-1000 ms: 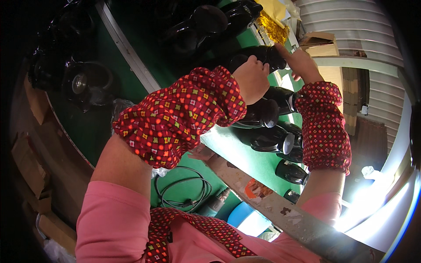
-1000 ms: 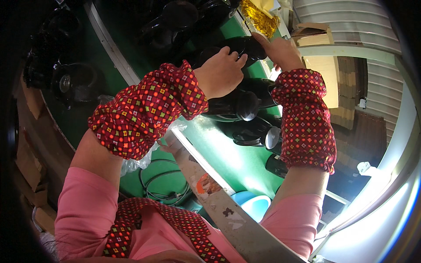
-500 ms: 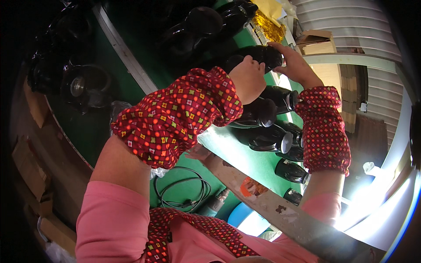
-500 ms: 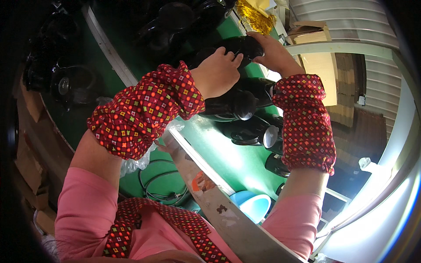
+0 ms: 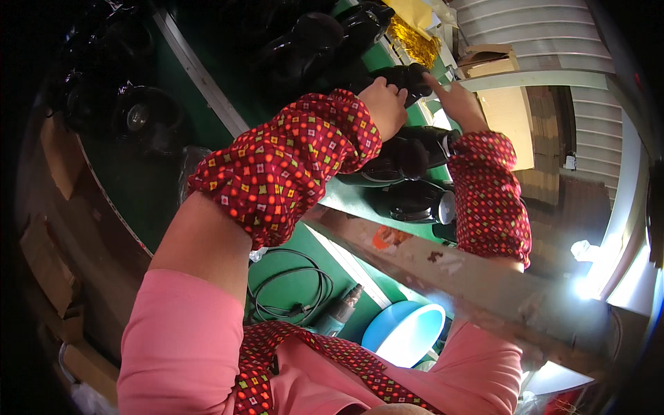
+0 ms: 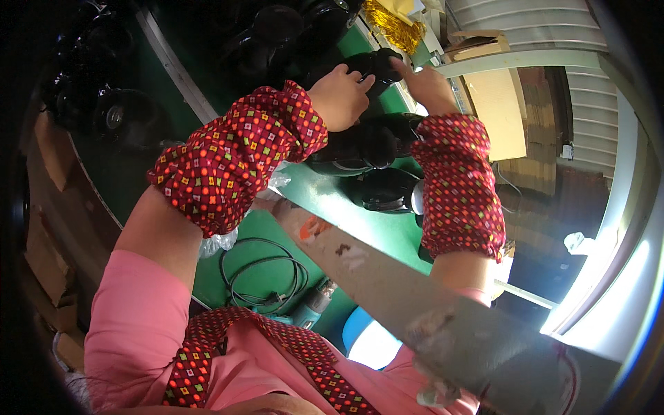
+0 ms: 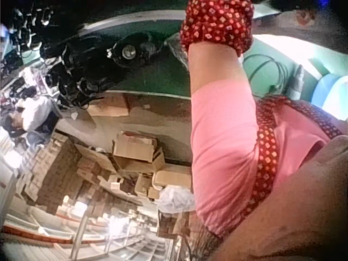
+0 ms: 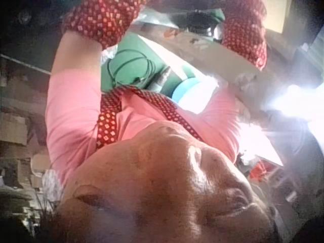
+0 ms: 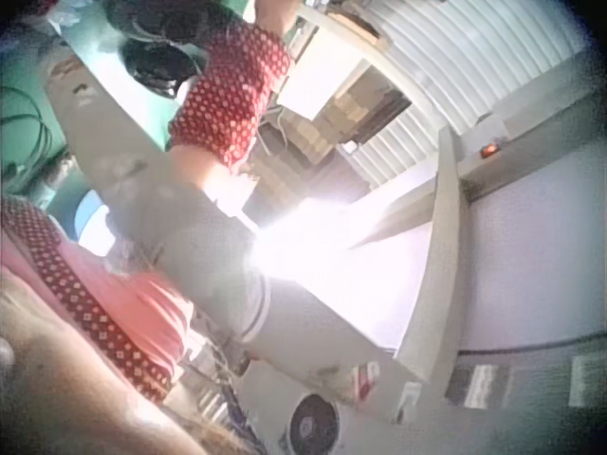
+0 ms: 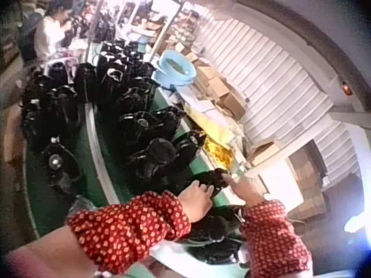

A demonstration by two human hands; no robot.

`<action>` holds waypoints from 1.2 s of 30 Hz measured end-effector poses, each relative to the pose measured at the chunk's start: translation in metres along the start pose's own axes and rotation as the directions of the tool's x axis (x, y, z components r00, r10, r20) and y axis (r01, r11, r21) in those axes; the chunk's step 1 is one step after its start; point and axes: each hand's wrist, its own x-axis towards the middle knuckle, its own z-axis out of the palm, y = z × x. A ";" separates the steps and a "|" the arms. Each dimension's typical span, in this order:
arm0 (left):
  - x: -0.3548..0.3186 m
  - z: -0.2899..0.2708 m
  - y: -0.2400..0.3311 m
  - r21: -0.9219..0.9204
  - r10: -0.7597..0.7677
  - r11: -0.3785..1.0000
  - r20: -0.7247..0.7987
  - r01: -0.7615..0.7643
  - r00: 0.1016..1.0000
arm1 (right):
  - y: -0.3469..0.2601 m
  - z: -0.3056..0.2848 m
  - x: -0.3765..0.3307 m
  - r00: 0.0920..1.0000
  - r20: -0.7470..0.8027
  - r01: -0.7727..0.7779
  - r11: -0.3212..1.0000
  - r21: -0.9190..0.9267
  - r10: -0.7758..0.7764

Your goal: The person repeatedly picks up black electric kettles and white lids from a blue basin, then places the lids onto the kettles on a green workbench. The person handles the items one at a time and continues the process throughout the clip.

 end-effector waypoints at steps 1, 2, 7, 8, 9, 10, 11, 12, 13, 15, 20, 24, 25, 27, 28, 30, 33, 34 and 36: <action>0.000 -0.007 0.000 -0.049 -0.001 0.999 0.001 0.001 1.000 | 0.014 -0.006 -0.008 0.993 0.017 -0.114 0.993 -0.036 0.114; -0.001 -0.013 -0.002 -0.098 -0.003 0.995 0.002 0.004 1.000 | 0.028 -0.012 -0.016 0.985 0.077 -0.154 0.987 -0.053 0.157; -0.015 -0.014 -0.010 -0.484 -0.182 0.853 -0.628 -0.197 0.757 | 0.082 0.014 -0.043 0.940 0.173 -0.284 0.955 -0.088 0.295; -0.028 -0.029 -0.006 -0.532 -0.259 0.823 -0.664 -0.199 0.702 | 0.093 0.025 -0.044 0.940 0.185 -0.287 0.958 -0.026 0.287; -0.043 -0.045 -0.002 -0.571 -0.323 0.799 -0.671 -0.188 0.667 | 0.097 0.027 -0.051 0.944 0.200 -0.258 0.965 -0.043 0.261; -0.058 -0.056 0.002 -0.609 -0.386 0.768 -0.689 -0.200 0.614 | 0.104 0.027 -0.059 0.948 0.212 -0.229 0.972 -0.059 0.236; -0.080 -0.068 0.007 -0.620 -0.458 0.776 -0.682 -0.118 0.569 | 0.104 0.027 -0.064 0.953 0.227 -0.189 0.980 -0.067 0.200; -0.110 -0.073 0.005 -0.650 -0.554 0.759 -0.670 -0.030 0.495 | 0.084 0.028 -0.063 0.969 0.245 0.062 0.987 -0.151 -0.024; -0.144 -0.081 0.010 -0.620 -0.568 0.784 -0.711 0.010 0.414 | 0.064 0.028 -0.062 0.931 0.272 0.308 0.923 -0.230 -0.243; -0.194 -0.093 0.043 -0.601 -0.569 0.795 -0.696 0.078 0.438 | 0.073 0.020 -0.077 0.902 0.256 0.408 0.880 -0.242 -0.347; -0.235 -0.074 0.166 -0.750 -0.218 0.598 -0.492 -0.283 0.842 | 0.106 0.049 -0.080 0.985 0.150 0.046 0.968 0.247 -0.085; -0.148 -0.040 0.200 -0.688 -0.073 0.655 -0.468 -0.312 0.881 | 0.171 0.063 -0.059 0.939 0.244 0.152 0.930 0.335 -0.241; -0.121 -0.029 0.201 -0.677 -0.048 0.693 -0.386 -0.247 0.921 | 0.157 0.060 -0.068 0.937 0.246 0.174 0.943 0.285 -0.247; -0.077 -0.010 0.192 -0.515 -0.078 0.841 -0.419 -0.166 0.905 | 0.101 0.035 -0.088 0.925 0.232 0.261 0.947 0.186 -0.301; -0.051 -0.008 0.191 -0.423 -0.049 0.901 -0.325 -0.099 0.944 | 0.109 0.031 -0.089 0.915 0.233 0.286 0.936 0.204 -0.330; -0.016 0.021 0.184 -0.161 -0.105 0.985 -0.322 0.055 0.941 | 0.109 0.027 -0.089 0.891 0.242 0.345 0.920 0.189 -0.384; 0.014 0.037 0.172 -0.022 -0.114 0.993 -0.200 0.112 0.973 | 0.121 0.030 -0.088 0.902 0.177 0.368 0.916 0.158 -0.393; 0.018 0.040 0.173 0.003 -0.098 0.995 -0.171 0.100 0.980 | 0.131 0.031 -0.084 0.891 0.187 0.387 0.907 0.164 -0.414; 0.019 0.045 0.167 0.096 -0.061 0.993 -0.104 0.071 0.993 | 0.130 0.042 -0.079 0.936 0.089 0.322 0.931 0.175 -0.340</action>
